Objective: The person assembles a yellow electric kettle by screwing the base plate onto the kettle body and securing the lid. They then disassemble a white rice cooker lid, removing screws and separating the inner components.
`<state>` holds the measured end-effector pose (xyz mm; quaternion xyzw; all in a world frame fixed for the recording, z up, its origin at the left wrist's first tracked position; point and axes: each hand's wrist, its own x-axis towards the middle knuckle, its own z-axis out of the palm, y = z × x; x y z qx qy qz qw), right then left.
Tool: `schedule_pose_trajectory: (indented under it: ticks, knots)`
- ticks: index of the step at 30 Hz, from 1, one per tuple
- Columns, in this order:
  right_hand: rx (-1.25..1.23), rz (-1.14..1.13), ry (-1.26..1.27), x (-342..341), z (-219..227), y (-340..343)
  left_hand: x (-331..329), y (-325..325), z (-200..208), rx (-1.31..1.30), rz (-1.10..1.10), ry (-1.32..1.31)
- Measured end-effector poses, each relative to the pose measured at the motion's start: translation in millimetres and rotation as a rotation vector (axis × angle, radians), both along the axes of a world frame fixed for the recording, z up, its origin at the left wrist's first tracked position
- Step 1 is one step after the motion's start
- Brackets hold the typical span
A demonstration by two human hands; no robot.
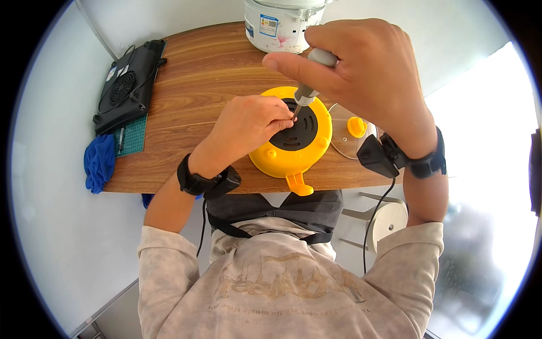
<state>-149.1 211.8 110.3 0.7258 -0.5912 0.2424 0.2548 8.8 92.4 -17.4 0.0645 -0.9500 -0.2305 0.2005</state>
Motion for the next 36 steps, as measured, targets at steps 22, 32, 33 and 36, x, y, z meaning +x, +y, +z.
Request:
schedule_pose_trajectory:
  ticks: [22, 32, 33, 36]
  knots:
    - [0.201, 0.058, -0.293, -15, 8, 18, 0, 3, -3, -0.054, 0.033, -0.02]
    - [0.08, -0.016, 0.016, -7, -4, 1, 1, -2, 3, -0.001, 0.031, -0.046]
    - [0.063, 0.036, -0.061, -6, -7, 1, 1, -3, 2, 0.003, 0.025, -0.037]
    - [0.081, 0.16, -0.259, -1, -8, 9, 2, -1, 1, 0.026, 0.034, -0.005]
